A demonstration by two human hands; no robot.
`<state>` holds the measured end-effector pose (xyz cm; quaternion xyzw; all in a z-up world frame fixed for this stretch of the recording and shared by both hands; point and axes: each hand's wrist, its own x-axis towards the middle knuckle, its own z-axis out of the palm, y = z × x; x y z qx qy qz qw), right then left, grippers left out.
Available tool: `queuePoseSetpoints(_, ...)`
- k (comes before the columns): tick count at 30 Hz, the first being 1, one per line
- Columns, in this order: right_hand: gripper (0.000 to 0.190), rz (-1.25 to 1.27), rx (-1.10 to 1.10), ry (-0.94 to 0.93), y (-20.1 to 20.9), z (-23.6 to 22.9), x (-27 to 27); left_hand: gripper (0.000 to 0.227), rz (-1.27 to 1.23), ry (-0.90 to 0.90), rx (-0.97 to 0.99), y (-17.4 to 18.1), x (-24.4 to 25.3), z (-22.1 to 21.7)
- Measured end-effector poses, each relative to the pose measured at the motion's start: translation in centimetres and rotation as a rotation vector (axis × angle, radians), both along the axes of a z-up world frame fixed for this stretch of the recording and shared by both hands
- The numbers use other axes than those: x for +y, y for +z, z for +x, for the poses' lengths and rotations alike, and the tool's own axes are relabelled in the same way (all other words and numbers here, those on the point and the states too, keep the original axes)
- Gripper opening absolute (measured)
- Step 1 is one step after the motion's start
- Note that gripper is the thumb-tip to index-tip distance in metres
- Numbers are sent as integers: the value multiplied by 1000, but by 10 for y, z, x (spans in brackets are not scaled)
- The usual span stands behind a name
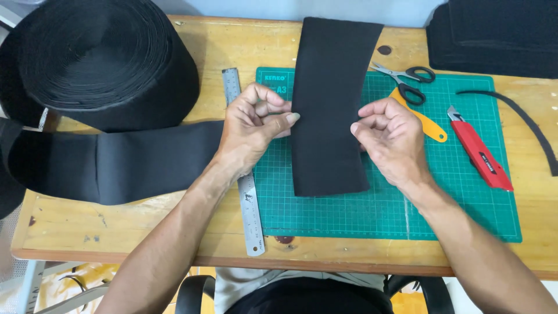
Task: Measuring and cutting a strip of black material using a ruler and utility knife on a cutting mat, followed by a detailed inspection.
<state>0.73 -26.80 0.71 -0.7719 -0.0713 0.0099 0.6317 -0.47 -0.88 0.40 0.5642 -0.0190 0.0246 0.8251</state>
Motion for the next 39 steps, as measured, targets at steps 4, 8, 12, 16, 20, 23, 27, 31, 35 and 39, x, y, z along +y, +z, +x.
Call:
queuePoseSetpoints(4,22,2,-27,11,9,-4,5,23,5,3,33,-2,3,0)
queuePoseSetpoints(8,23,42,-21,19,10,-5,5,21,29,20,31,-2,2,2)
queuePoseSetpoints(12,24,60,-18,18,7,-4,5,20,33,29,26,-7,2,4)
queuePoseSetpoints(16,24,70,-11,28,7,-2,3,19,47,28,26,-8,1,6)
queuePoseSetpoints(20,24,68,-35,35,10,-3,4,19,43,32,41,-10,1,7)
queuePoseSetpoints(23,24,70,-39,44,8,-3,3,19,48,33,45,-10,1,6)
queuePoseSetpoints(27,25,72,-48,52,12,-4,4,19,48,33,49,-10,1,5)
queuePoseSetpoints(31,26,66,-57,47,20,-6,4,20,56,32,40,-10,1,5)
queuePoseSetpoints(35,29,114,-26,30,30,-9,7,21,100,27,20,-1,2,3)
queuePoseSetpoints(39,26,122,-138,49,19,-7,2,30,165,14,-93,28,0,-9)
